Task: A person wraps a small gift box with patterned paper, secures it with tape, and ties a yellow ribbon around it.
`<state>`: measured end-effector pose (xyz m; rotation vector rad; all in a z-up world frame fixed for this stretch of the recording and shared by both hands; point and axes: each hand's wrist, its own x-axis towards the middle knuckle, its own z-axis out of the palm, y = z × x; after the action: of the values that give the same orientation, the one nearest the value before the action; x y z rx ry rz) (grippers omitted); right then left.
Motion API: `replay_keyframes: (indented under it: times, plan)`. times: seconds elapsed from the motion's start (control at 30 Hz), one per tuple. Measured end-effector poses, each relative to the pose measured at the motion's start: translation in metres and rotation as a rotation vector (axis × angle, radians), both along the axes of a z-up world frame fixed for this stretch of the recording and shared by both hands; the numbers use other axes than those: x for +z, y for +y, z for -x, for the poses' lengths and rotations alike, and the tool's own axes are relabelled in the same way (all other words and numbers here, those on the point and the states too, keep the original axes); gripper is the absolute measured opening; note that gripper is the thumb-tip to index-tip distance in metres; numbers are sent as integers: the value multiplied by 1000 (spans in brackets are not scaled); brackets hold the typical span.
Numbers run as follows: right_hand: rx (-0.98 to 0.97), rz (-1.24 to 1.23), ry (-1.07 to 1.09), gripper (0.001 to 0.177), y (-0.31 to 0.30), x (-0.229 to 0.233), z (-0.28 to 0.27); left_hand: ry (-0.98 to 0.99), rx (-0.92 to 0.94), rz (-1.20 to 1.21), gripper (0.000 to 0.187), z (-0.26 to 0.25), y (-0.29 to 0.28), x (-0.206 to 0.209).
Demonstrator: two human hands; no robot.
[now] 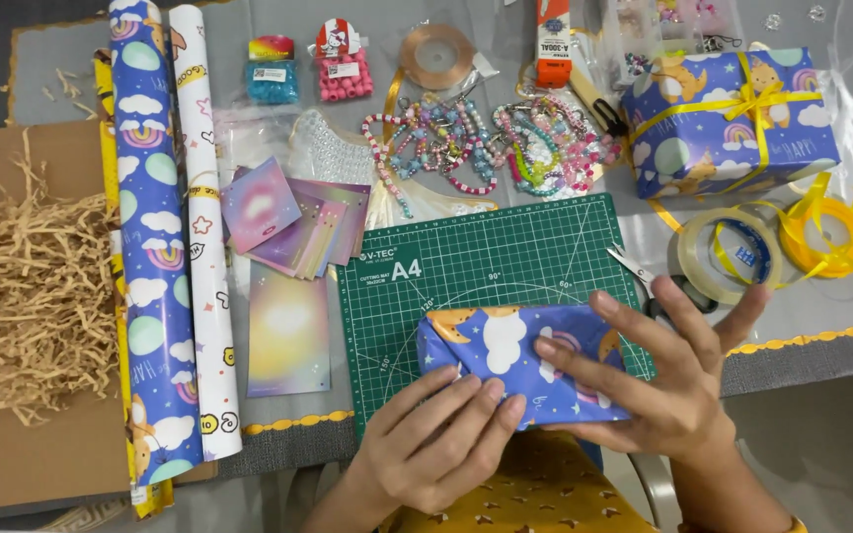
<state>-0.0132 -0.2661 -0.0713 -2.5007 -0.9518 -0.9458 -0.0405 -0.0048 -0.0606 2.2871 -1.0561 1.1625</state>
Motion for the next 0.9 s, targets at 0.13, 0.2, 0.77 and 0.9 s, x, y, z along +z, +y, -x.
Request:
replay_keyframes:
  times: [0.13, 0.2, 0.77, 0.9]
  plan:
    - [169, 63, 44, 61, -1, 25, -1, -26, 10, -1, 8, -1, -1, 8]
    - [178, 220, 291, 87, -1, 47, -6, -15, 2, -7, 11, -2, -2, 10]
    - [344, 414, 351, 97, 41, 94, -33, 35, 20, 23, 14, 5, -5, -8]
    - [241, 394, 324, 69, 25, 80, -11, 151, 12, 61, 18, 10, -3, -10]
